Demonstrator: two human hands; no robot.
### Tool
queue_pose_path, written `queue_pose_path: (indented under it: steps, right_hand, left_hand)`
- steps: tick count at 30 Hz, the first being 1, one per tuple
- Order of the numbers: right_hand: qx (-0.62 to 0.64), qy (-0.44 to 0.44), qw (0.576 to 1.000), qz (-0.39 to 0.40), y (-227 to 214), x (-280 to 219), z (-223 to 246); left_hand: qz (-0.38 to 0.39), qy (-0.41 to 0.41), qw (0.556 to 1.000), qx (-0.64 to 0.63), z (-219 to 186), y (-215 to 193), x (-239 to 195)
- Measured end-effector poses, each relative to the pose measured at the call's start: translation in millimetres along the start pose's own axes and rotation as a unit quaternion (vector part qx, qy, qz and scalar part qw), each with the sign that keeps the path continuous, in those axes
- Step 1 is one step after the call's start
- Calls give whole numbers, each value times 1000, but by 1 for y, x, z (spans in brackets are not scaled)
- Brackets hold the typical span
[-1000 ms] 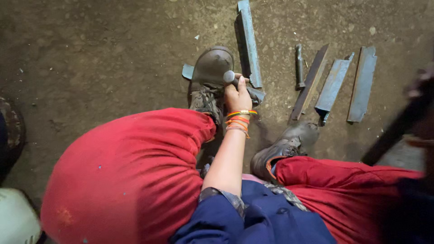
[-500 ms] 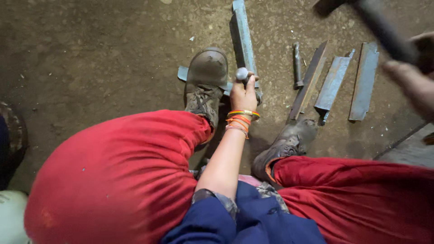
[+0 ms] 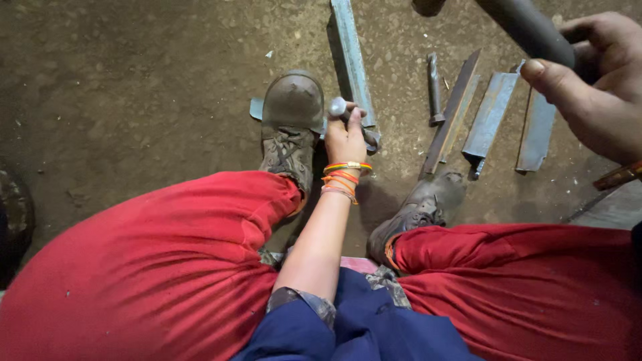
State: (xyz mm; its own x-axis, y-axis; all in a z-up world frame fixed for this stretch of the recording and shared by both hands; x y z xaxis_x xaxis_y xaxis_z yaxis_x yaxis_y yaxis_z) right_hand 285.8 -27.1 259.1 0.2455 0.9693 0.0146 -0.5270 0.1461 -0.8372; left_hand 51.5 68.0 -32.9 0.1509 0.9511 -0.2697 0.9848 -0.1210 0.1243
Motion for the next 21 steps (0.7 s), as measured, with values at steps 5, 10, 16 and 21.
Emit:
queue_pose_path:
  steps: [5, 10, 16, 21]
  right_hand:
    - [-16, -13, 1000, -6, 1, 3, -3]
    - [14, 15, 1000, -15, 1, 2, -13]
    - [-5, 55, 998, 4, -2, 3, -13]
    - [28, 44, 998, -18, -2, 2, 0]
  left_hand:
    - [-9, 31, 998, 47, -12, -1, -1]
    - [-34, 49, 998, -14, -18, -5, 0]
    - [-37, 29, 999, -4, -14, -10, 2]
    - [-32, 41, 998, -19, -12, -6, -7]
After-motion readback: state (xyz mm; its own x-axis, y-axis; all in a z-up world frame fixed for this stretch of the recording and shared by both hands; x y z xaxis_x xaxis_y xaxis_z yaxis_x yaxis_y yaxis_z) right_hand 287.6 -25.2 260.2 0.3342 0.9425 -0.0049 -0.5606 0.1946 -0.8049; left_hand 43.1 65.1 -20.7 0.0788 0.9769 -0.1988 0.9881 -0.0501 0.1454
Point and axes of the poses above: each hand's wrist, its own x-axis towards the middle knuckle, its own y-axis out of the palm, z = x × y, the point moved 6 cm from there along x, towards the middle knuckle, and after that the axes turned 5 degrees about -y, right-handed, at the moved point
